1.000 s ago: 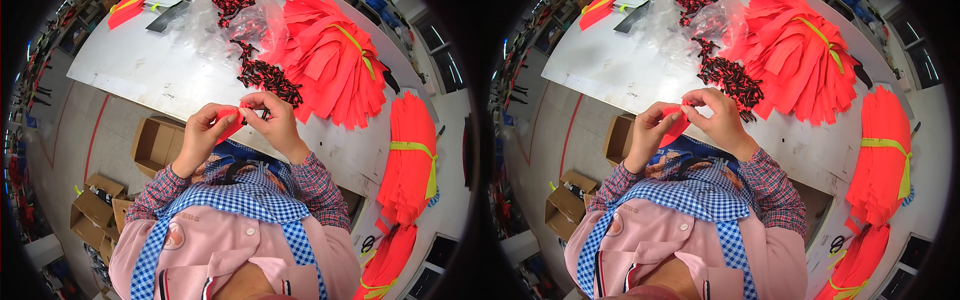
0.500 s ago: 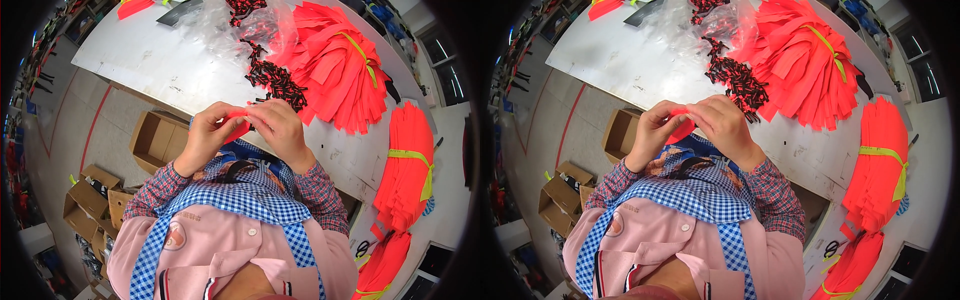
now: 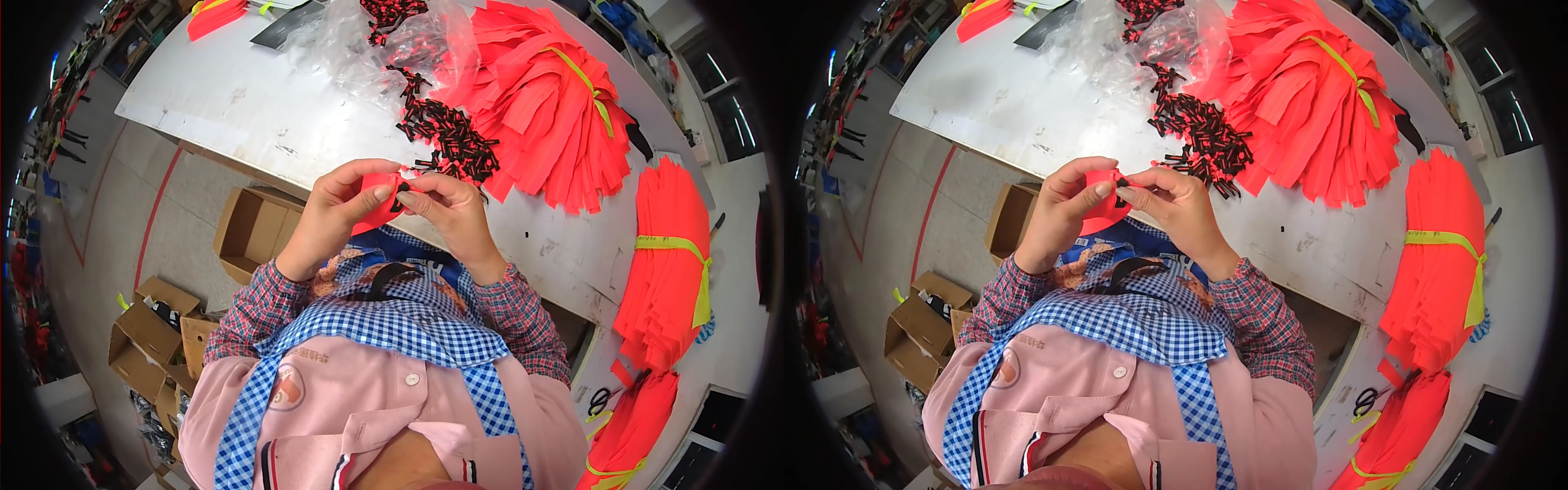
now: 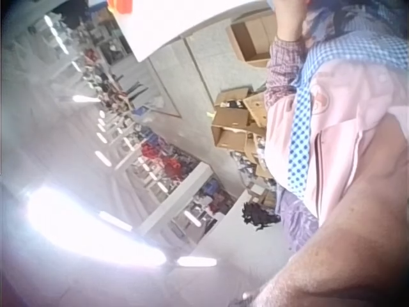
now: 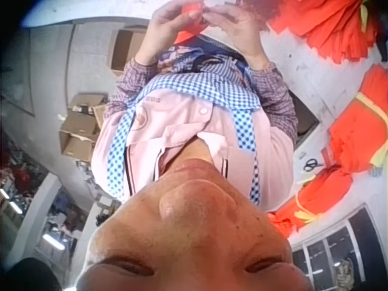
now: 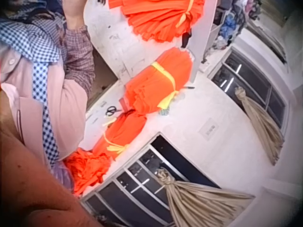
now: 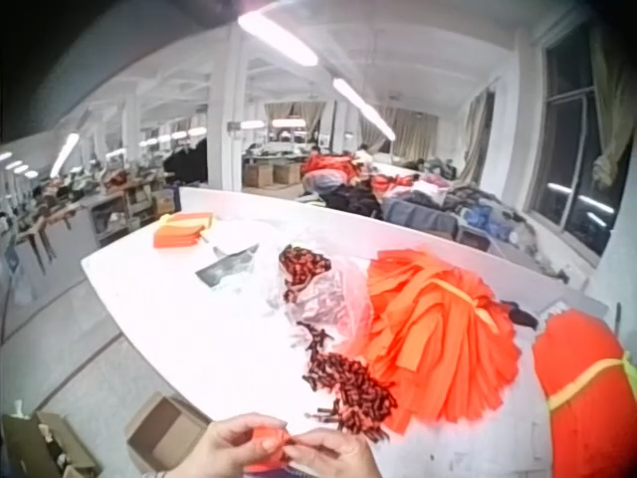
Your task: Attaching black plastic clips to neon pink fabric strips at a workbench in a production facility.
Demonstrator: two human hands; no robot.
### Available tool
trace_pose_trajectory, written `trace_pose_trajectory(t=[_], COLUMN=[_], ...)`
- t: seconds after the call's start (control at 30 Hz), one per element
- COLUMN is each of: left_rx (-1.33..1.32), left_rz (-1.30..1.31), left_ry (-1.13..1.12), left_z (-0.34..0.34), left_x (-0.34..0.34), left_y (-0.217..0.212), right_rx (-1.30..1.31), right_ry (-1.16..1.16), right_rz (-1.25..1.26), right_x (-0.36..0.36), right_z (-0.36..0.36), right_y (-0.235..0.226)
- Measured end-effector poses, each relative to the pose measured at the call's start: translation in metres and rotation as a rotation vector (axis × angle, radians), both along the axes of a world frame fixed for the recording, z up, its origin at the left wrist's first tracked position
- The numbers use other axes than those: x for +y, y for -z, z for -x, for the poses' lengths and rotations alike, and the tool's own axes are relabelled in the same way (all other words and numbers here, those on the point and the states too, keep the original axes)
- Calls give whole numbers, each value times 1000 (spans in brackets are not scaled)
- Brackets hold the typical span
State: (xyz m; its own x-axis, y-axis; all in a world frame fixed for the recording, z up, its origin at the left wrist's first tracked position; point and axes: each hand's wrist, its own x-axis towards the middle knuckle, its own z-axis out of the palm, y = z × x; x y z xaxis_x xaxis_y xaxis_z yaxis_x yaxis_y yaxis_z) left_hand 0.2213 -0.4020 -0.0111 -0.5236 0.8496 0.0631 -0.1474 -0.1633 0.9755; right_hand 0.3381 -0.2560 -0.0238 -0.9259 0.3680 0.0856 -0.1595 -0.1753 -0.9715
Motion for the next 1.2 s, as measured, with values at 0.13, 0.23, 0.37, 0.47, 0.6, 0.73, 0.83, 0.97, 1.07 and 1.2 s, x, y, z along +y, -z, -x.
trace_pose_trajectory(t=[0.13, 0.23, 0.37, 0.47, 0.6, 0.73, 0.83, 0.97, 1.07, 1.2], left_rx=[-399, -512, -442, -385, -394, -444, -492, -425, -258, -146], left_rz=[-88, -129, -144, -113, -93, -94, -105, 8, 70, 121], left_ry=[-50, -71, 43, 124, 190, 215, 247, 270, 259, 268], left_z=[-2, 4, 10, 13, 14, 18, 16, 15, 17, 21], left_x=[2, 1, -3, -4, -8, -8, -7, -10, -10, -13], left_y=[0, 0, -2, -1, -3, -1, 0, 0, -2, -7], right_rx=[135, 205, 99, 48, 23, 25, 12, -35, 31, 84], right_ry=[150, 157, -28, -161, -255, -257, -255, -237, -153, -92], right_rz=[-384, -442, 17, 45, 117, 226, 230, 262, 137, 139], right_x=[-6, -10, -6, 1, 0, -1, -1, -6, -9, -14], right_z=[1, 2, 7, 7, 5, 6, 7, 5, 3, 1], right_y=[-3, -8, -5, 2, -2, 2, 7, 7, 12, 11])
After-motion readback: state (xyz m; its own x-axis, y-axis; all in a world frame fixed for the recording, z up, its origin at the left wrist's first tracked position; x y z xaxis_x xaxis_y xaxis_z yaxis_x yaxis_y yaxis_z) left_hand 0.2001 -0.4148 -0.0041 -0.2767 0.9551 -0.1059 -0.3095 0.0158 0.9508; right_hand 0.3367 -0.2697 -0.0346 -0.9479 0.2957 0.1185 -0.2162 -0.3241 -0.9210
